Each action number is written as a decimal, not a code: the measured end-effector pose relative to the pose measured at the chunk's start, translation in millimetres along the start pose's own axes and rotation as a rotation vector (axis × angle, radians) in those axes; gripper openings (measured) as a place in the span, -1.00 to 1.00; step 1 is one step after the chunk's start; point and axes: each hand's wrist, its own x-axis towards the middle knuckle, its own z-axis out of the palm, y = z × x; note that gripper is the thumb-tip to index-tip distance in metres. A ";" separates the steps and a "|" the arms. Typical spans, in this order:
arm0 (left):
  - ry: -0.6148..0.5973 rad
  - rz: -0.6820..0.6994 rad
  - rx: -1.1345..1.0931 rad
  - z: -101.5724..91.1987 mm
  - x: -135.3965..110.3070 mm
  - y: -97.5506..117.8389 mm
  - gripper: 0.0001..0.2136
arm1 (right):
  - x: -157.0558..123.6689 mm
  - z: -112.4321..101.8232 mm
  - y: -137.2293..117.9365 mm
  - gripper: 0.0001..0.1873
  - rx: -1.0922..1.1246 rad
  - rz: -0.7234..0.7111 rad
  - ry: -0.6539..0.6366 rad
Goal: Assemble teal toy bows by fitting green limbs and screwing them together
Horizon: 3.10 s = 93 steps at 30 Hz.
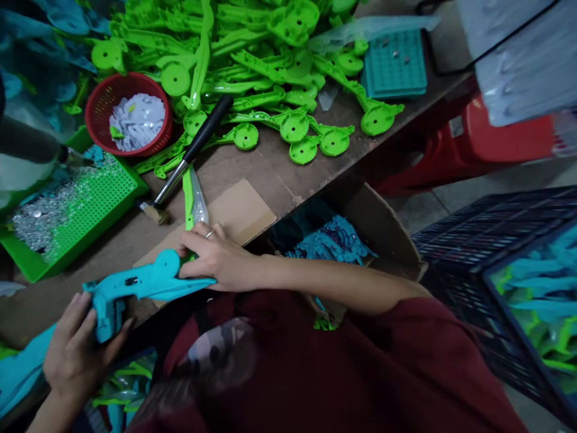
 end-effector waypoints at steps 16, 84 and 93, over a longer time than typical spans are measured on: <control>-0.021 0.032 -0.120 21.9 93.0 84.0 -0.49 | 10.1 7.6 -0.5 -0.63 0.175 -0.060 0.134; -0.008 0.022 -0.152 37.9 99.3 80.9 -0.31 | -5.9 -65.1 26.5 -0.82 -0.228 -0.110 0.088; 0.036 0.121 -0.161 38.1 96.7 71.2 -0.36 | 41.5 -64.7 38.8 -0.66 -0.483 -0.479 -0.371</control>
